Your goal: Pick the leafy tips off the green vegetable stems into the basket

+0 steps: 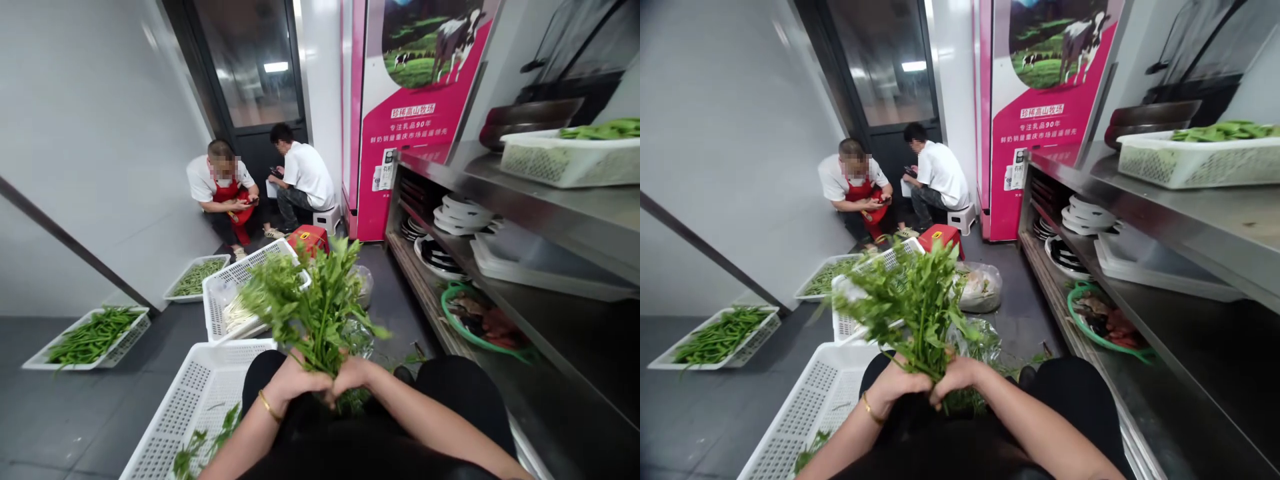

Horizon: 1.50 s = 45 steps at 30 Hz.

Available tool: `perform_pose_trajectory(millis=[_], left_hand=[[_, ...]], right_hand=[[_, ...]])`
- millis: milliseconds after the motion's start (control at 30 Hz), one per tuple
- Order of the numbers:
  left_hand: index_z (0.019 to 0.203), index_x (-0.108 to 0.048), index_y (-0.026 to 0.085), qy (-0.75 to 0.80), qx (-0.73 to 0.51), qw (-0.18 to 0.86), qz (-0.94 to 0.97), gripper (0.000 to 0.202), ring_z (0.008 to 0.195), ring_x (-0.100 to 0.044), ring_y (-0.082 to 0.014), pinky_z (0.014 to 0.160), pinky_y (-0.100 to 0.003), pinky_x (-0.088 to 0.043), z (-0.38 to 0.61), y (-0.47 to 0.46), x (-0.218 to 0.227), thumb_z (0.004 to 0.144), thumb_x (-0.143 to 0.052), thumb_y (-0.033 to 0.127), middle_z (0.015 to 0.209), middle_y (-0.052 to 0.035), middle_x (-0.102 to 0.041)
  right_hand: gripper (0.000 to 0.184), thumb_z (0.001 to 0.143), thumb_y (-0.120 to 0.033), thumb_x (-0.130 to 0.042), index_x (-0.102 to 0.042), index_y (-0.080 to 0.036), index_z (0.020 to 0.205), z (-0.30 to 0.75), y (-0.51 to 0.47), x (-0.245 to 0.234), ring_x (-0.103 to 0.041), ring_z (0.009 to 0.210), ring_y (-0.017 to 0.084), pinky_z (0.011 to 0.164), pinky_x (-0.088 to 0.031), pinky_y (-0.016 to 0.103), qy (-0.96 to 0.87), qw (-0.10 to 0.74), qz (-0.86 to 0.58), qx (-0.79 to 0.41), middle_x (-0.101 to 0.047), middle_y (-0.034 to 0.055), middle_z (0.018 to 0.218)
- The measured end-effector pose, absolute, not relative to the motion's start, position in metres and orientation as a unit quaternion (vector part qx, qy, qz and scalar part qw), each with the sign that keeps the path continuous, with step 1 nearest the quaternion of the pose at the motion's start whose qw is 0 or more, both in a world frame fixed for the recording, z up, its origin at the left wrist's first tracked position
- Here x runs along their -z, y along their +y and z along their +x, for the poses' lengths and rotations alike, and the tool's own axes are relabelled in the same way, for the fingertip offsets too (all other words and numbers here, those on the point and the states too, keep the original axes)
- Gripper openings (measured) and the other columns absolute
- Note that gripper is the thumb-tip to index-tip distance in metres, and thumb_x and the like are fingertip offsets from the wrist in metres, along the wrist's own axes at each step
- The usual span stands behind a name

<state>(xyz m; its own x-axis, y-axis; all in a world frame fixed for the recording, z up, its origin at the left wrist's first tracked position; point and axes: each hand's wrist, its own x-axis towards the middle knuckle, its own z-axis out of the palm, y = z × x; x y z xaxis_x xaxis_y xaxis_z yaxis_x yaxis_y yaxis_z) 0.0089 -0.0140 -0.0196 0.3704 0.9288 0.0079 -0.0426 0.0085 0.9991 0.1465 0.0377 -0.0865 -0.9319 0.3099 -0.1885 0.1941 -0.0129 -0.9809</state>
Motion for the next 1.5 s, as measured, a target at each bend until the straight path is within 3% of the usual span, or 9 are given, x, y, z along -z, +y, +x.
perform_pose_trajectory(millis=[167,300,467,567,733,1033,1300,1400,1500], left_hand=[[0.104,-0.062,0.015,0.272,-0.348,0.753,0.488,0.078,0.065,-0.064,-0.0277,0.063,-0.04,-0.051,0.009,-0.008,0.027,0.036,-0.083,0.048,0.069,-0.0072,-0.067],[0.091,-0.062,0.014,0.402,-0.422,0.669,0.461,0.048,0.04,-0.047,-0.0107,0.048,-0.027,-0.044,0.006,-0.002,0.035,0.053,-0.08,0.037,0.049,0.0036,-0.052],[0.071,-0.06,0.012,0.556,-0.399,0.5,0.53,0.028,0.045,-0.044,-0.0104,0.045,-0.024,-0.036,-0.002,0.001,0.049,0.062,-0.075,0.034,0.05,0.0021,-0.051],[0.064,-0.057,0.012,0.569,-0.393,0.474,0.545,0.024,0.046,-0.044,-0.0101,0.046,-0.024,-0.035,0.01,-0.002,0.06,0.062,-0.074,0.029,0.049,0.0026,-0.05],[0.068,-0.057,0.012,0.49,-0.404,0.604,0.481,0.028,0.044,-0.046,-0.009,0.046,-0.023,-0.037,0.028,-0.013,0.064,0.057,-0.077,0.027,0.05,0.0029,-0.051],[0.094,-0.063,0.006,0.333,-0.376,0.785,0.363,0.035,0.065,-0.065,-0.0243,0.06,-0.036,-0.051,0.015,-0.025,0.063,0.071,-0.068,0.033,0.083,-0.0171,-0.068],[0.086,-0.064,0.01,0.35,-0.391,0.763,0.378,0.025,0.053,-0.057,-0.0141,0.052,-0.028,-0.048,0.02,-0.025,0.065,0.065,-0.073,0.021,0.067,-0.0052,-0.063],[0.076,-0.063,0.009,0.395,-0.382,0.737,0.393,0.02,0.049,-0.055,-0.0127,0.05,-0.025,-0.044,0.021,-0.025,0.062,0.064,-0.074,0.021,0.059,-0.0035,-0.061],[0.07,-0.063,0.009,0.458,-0.375,0.697,0.405,0.017,0.049,-0.055,-0.0127,0.049,-0.024,-0.042,0.021,-0.023,0.061,0.065,-0.072,0.023,0.055,-0.0038,-0.06]], right_hand=[[0.039,0.049,-0.053,-0.071,-0.062,-0.02,0.066,0.124,0.019,0.093,-0.06,0.062,0.016,0.061,-0.049,0.028,-0.649,-0.047,-0.071,-0.756,-0.062,-0.0027,0.066],[0.046,0.049,-0.049,-0.075,-0.065,-0.017,0.081,0.146,0.033,0.087,-0.06,0.077,0.018,0.07,-0.047,0.028,-0.772,0.041,-0.205,-0.601,-0.064,0.0016,0.08],[0.037,0.07,-0.045,-0.063,-0.063,-0.016,0.092,0.196,0.046,0.061,-0.055,0.065,0.013,0.06,-0.041,0.024,-0.798,0.174,-0.427,-0.389,-0.061,0.001,0.071],[0.047,0.066,-0.047,-0.067,-0.058,-0.018,0.101,0.192,0.043,0.04,-0.055,0.067,0.014,0.061,-0.041,0.024,-0.759,0.298,-0.473,-0.332,-0.062,0.001,0.077],[0.037,0.065,-0.047,-0.068,-0.057,-0.017,0.084,0.175,0.051,0.039,-0.056,0.057,0.012,0.055,-0.045,0.025,-0.654,0.374,-0.384,-0.534,-0.061,-0.0006,0.068],[0.032,0.062,-0.038,-0.074,-0.058,-0.013,0.076,0.201,0.052,0.064,-0.053,0.041,0.009,0.043,-0.044,0.022,-0.51,0.375,-0.291,-0.717,-0.06,-0.0034,0.052],[0.035,0.064,-0.043,-0.071,-0.059,-0.013,0.076,0.204,0.061,0.061,-0.057,0.047,0.012,0.05,-0.048,0.026,-0.559,0.336,-0.312,-0.691,-0.06,-0.0026,0.054],[0.032,0.071,-0.044,-0.064,-0.06,-0.013,0.075,0.217,0.055,0.045,-0.059,0.052,0.014,0.054,-0.047,0.027,-0.661,0.257,-0.385,-0.591,-0.062,0.0006,0.057],[0.025,0.079,-0.039,-0.058,-0.064,-0.015,0.078,0.229,0.037,0.012,-0.061,0.064,0.016,0.062,-0.044,0.026,-0.78,0.238,-0.487,-0.313,-0.067,0.0049,0.068]])
